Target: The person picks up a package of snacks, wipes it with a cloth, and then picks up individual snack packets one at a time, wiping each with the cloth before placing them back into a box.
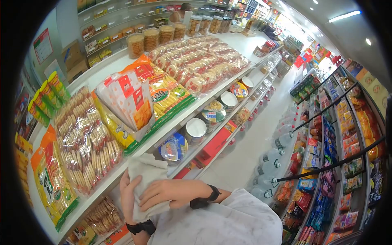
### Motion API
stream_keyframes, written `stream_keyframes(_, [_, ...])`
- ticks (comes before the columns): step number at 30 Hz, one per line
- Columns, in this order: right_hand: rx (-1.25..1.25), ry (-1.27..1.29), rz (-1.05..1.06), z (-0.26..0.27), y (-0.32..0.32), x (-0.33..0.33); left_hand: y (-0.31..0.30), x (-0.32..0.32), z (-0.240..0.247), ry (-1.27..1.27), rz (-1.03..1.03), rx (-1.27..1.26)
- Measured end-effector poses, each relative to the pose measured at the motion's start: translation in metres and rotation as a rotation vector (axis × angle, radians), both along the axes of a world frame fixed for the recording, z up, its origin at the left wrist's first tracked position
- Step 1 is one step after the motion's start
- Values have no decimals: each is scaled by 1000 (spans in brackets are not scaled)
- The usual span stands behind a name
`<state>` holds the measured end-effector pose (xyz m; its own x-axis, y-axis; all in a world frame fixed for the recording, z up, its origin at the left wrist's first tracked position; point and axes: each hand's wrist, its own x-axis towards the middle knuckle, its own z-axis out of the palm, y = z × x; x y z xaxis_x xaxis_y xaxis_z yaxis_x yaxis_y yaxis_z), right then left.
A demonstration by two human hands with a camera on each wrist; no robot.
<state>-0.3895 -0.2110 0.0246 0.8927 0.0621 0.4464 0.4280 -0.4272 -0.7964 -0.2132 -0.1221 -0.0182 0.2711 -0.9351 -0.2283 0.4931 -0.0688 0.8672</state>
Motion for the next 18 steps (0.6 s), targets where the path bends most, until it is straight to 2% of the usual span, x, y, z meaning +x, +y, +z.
stream_keyframes(3, [185, 76, 95, 5, 2, -6, -6, 4, -12, 31, 88, 15])
stream_keyframes(6, [155, 21, -12, 10, 5, -9, -5, 9, -25, 36, 47, -42])
stream_keyframes(9, [194, 251, -111, 15, 3, -17, 0, -12, 21, 38, -6, -32])
stream_keyframes(12, [81, -68, -279, 7, -1, -22, 7, -8, 19, -67, -209, -46])
stream_keyframes(15, [-232, -132, -872, 23, 2, -34, 12, -23, 2, -56, -110, -187])
stream_keyframes(18, [98, 34, -827, 20, 6, -39, 10, -37, 4, 33, 77, -199])
